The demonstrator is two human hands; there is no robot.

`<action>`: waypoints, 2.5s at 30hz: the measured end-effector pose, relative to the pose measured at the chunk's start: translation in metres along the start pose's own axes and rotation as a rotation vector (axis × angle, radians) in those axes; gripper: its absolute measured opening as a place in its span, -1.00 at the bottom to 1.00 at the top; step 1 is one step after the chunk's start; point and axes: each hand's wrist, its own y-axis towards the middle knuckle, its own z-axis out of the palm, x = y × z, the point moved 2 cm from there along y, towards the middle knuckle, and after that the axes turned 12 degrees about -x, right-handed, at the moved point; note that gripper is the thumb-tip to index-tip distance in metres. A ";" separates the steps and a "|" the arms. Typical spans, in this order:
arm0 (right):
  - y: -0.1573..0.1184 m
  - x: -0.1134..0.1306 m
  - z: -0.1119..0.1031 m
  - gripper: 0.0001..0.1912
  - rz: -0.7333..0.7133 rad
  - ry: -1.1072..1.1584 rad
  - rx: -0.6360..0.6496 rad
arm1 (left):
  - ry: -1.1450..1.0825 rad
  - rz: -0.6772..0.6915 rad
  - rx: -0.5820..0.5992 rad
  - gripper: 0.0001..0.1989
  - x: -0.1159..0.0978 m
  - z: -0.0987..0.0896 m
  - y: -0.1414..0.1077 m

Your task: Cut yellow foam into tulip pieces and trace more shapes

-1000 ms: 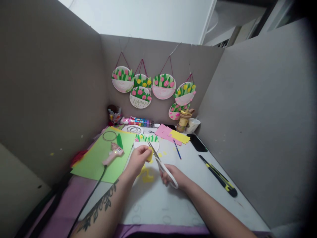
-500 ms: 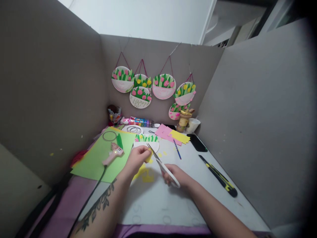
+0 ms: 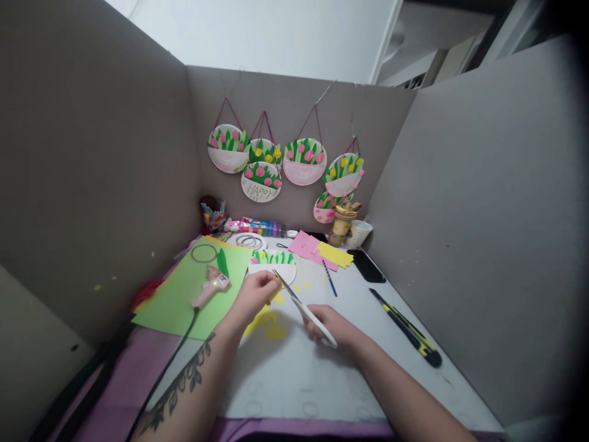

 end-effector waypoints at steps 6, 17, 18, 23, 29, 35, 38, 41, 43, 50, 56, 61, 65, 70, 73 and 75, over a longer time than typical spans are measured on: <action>0.001 0.000 0.000 -0.90 -0.002 -0.013 -0.004 | 0.027 0.007 -0.010 -0.79 0.001 0.000 0.000; 0.003 -0.003 -0.002 -0.87 0.029 0.029 -0.006 | 0.006 0.006 -0.020 -0.81 0.002 -0.002 0.003; 0.003 -0.003 -0.002 -0.88 0.034 0.028 -0.006 | 0.004 0.007 -0.022 -0.80 0.002 -0.003 0.003; 0.004 -0.003 -0.002 -0.88 0.032 0.046 -0.004 | 0.001 0.010 -0.019 -0.77 0.006 -0.004 0.005; 0.004 -0.005 -0.005 -0.91 0.042 0.063 -0.015 | -0.044 0.046 -0.061 -0.79 0.006 -0.007 0.008; 0.005 -0.007 -0.006 -0.90 0.069 0.048 -0.001 | -0.076 0.036 -0.117 -0.80 0.001 -0.010 0.007; 0.004 -0.007 -0.006 -0.90 0.062 0.055 -0.012 | -0.115 0.027 -0.128 -0.79 0.003 -0.011 0.008; 0.005 -0.009 -0.007 -0.91 0.072 0.045 -0.014 | -0.144 0.020 -0.124 -0.76 0.007 -0.012 0.011; 0.006 -0.010 -0.006 -0.90 0.071 0.044 -0.009 | -0.183 0.019 -0.129 -0.73 0.010 -0.012 0.014; 0.009 -0.008 0.005 -0.89 0.033 0.156 -0.078 | -0.372 0.020 -0.193 -0.55 0.021 -0.004 0.017; 0.007 -0.006 0.012 -0.92 -0.030 0.104 -0.096 | -0.182 0.013 -0.168 -0.73 0.012 0.005 0.002; 0.005 -0.005 0.014 -0.93 -0.018 0.110 -0.088 | -0.144 0.013 -0.185 -0.76 0.009 0.004 0.000; 0.005 -0.003 0.016 -0.91 -0.006 0.124 -0.078 | -0.126 0.007 -0.177 -0.77 0.012 0.004 0.001; 0.006 -0.002 0.018 -0.90 0.012 0.143 -0.070 | -0.096 0.007 -0.178 -0.76 0.013 0.004 0.002; 0.006 -0.003 0.018 -0.90 0.024 0.153 -0.067 | -0.093 0.010 -0.184 -0.77 0.013 0.003 0.002; 0.006 -0.005 0.017 -0.90 0.022 0.154 -0.066 | -0.099 0.012 -0.181 -0.78 0.013 0.003 0.002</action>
